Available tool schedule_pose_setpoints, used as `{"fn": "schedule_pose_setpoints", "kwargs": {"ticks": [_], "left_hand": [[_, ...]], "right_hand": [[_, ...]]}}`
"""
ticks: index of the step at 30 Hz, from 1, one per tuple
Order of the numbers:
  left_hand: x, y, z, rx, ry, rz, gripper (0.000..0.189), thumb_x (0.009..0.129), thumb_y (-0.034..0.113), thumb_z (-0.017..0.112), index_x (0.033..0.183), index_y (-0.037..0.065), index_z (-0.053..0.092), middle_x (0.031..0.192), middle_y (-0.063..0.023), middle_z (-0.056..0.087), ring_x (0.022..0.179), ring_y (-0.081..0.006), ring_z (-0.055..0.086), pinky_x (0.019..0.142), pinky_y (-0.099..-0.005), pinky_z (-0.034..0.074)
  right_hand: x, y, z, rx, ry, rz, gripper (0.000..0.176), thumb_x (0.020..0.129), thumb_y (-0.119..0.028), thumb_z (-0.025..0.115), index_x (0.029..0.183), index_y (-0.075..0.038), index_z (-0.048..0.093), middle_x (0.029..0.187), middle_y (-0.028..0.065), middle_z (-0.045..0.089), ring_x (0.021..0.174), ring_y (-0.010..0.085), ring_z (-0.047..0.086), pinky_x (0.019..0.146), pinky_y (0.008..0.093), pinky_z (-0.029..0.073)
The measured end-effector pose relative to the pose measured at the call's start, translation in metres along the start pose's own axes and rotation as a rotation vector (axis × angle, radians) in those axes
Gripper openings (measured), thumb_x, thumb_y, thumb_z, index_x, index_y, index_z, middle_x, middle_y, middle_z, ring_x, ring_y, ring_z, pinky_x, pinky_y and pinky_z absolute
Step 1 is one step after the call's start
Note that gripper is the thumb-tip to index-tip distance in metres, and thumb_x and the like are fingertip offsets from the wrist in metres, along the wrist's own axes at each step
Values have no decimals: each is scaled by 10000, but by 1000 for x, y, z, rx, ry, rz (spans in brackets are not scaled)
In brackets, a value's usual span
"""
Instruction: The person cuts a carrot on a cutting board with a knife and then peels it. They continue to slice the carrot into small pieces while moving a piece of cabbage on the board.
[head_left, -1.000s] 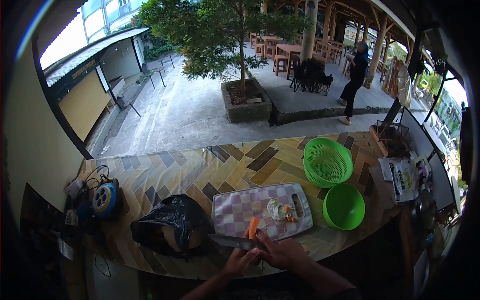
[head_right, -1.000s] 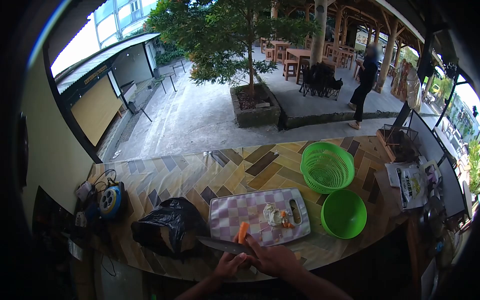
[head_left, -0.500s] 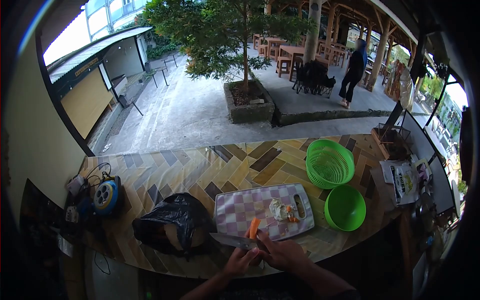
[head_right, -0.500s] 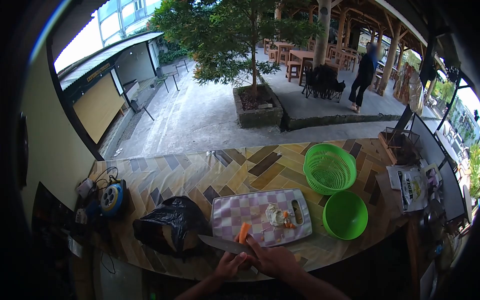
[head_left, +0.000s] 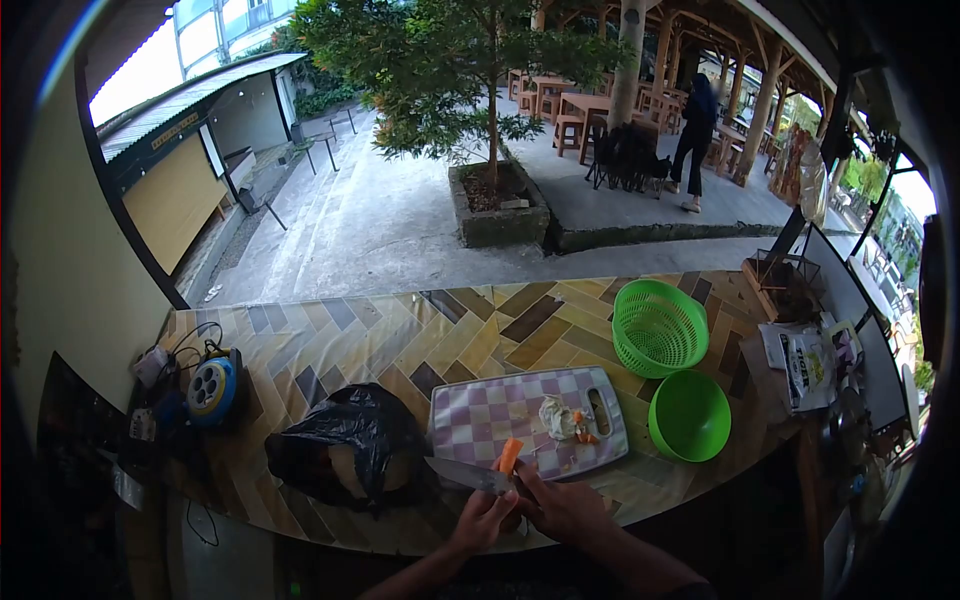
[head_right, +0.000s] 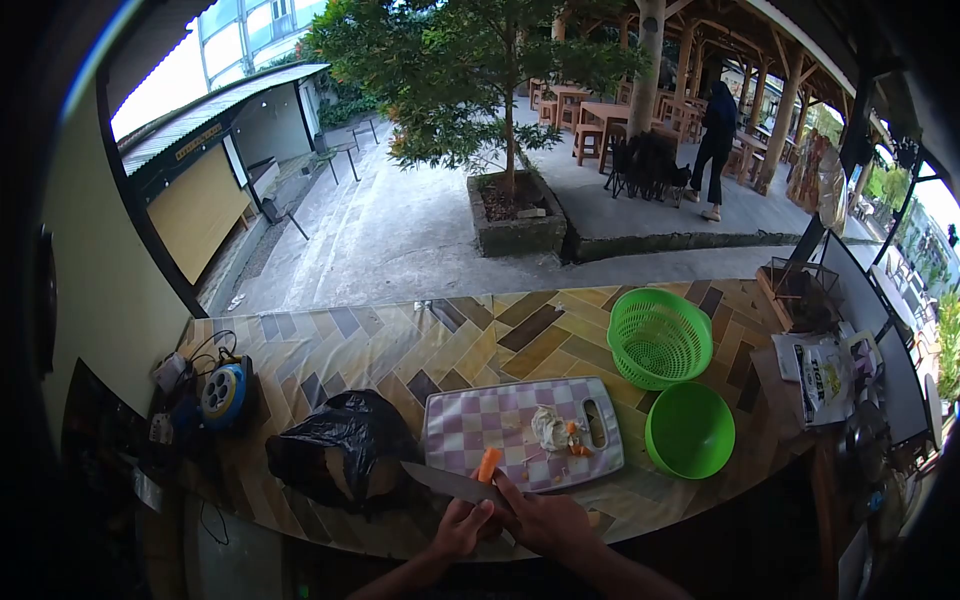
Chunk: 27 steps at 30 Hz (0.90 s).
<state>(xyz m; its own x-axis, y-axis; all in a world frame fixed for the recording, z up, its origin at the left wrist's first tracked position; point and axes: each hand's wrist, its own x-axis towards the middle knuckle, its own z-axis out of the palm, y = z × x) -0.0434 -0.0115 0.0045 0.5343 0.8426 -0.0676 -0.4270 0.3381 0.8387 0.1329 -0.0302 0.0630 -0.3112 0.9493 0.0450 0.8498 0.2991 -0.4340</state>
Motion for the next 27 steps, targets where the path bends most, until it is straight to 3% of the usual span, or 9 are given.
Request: {"fn": "schedule_pose_setpoints", "kwargs": {"ticks": [2,5,9,12,15,19,20,24,27], "left_hand": [[0,6,7,37,31,11,628,1026,218,465,1522,42,123,929,2,532,663,-46,471,557,-200,373],[-3,2,4,-50,19,-20,645,1019,217,500,1533,49,147,936,46,483,755,-23,439,647,-184,377],[-5,-4,-2,-78,20,-58,558,1018,211,502,1487,44,249,916,44,485,744,-19,436,630,-179,366],[-1,-11,-9,-11,-5,-54,512,1021,231,490,1457,58,285,870,20,487,667,-35,432,561,-199,356],[4,4,9,-36,-1,14,516,1033,286,441,1474,107,240,817,-14,487,563,-76,417,486,-225,339],[3,10,11,-191,34,-120,403,1043,236,343,1433,166,270,858,-53,500,537,-115,409,476,-239,357],[3,12,10,-174,38,-138,379,1043,230,336,1411,160,281,869,-54,502,539,-115,411,477,-239,359],[7,4,6,-144,44,-164,292,1040,208,342,1324,148,308,902,-51,507,564,-109,423,495,-237,371],[11,1,16,-54,78,-96,297,1039,189,358,1324,139,291,890,-46,508,594,-102,433,517,-235,378]], "right_hand": [[-1,-3,-2,0,17,-4,561,974,-463,455,1437,-162,358,705,106,669,563,323,656,466,447,510],[-2,-3,1,13,44,-15,558,977,-453,456,1439,-155,359,768,114,681,585,318,663,469,442,512],[-2,-7,1,-10,0,31,540,977,-425,483,1394,-98,379,848,110,696,656,350,671,510,452,511],[-3,-10,3,106,132,46,552,984,-407,483,1425,-102,351,845,150,685,663,386,661,517,435,505],[3,9,25,439,336,49,587,993,-432,468,1455,-103,318,748,142,643,555,340,624,504,398,483],[-3,19,22,1521,79,194,529,1015,-418,448,1436,-114,347,638,33,569,512,108,553,482,233,407],[-4,13,21,1512,169,223,443,999,-327,521,1364,-96,420,597,-32,489,516,27,458,495,187,367],[7,-1,13,1131,287,351,309,914,-122,647,1194,-55,535,680,-27,553,577,18,502,519,196,395],[17,-9,6,1034,272,434,219,913,-147,655,1086,-31,584,739,-12,586,625,30,536,552,208,426]]}}
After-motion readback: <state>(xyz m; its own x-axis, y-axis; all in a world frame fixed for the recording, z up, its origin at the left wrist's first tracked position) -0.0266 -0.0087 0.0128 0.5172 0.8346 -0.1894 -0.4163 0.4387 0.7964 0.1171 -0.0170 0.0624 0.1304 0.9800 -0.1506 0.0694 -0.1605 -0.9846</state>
